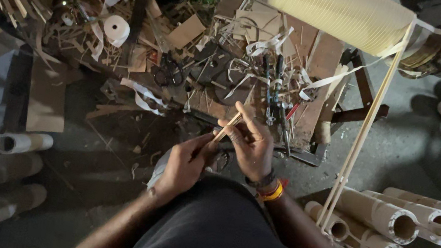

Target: The person winds a white paper tape onto a rotating cylindrical spool using a wooden stick to guide and tension the tape. The person repeatedly pulls the tape, wraps it around the spool, and adjusts the stick to maintain alignment as the spool rotates.

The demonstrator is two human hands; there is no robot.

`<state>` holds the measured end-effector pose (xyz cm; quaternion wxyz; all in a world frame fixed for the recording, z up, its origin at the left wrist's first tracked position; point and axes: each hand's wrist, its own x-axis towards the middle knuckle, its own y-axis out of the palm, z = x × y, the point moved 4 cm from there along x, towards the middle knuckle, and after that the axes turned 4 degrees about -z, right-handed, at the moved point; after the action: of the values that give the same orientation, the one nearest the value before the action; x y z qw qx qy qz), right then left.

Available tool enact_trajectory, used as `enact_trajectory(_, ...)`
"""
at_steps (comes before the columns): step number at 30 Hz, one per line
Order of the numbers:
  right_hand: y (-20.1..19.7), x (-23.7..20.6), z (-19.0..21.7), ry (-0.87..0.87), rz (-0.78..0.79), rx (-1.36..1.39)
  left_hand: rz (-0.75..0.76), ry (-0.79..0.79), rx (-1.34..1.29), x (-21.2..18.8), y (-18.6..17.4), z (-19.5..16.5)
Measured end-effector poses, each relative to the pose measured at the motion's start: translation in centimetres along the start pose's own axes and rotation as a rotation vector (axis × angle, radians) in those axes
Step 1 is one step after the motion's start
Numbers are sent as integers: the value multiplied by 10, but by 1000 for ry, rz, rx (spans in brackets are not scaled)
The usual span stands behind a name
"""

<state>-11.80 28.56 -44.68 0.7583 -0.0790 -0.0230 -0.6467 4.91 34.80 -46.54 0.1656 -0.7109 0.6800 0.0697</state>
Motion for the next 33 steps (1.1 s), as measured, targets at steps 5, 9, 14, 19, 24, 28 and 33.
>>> enact_trajectory(5, 5, -2, 5, -2, -9, 189, -34, -4, -119, 2, -2, 5)
enact_trajectory(9, 9, -2, 4, -45, -8, 324, -24, -131, -126, 0, -4, 13)
enact_trajectory(14, 10, -5, 0, 19, -56, 309, -4, -97, -167, 0, -3, 10)
enact_trajectory(19, 9, -3, 0, 19, -54, 272, -73, -83, -134, 0, -4, 2)
enact_trajectory(24, 6, 3, -1, 23, -82, 234, -134, 146, 3, 2, -8, -15)
enact_trajectory(28, 5, 3, -3, 15, -83, 116, -227, 438, 110, 3, -9, -30)
enact_trajectory(33, 10, 6, -13, 105, -22, 395, -134, 228, 43, 9, -5, -23)
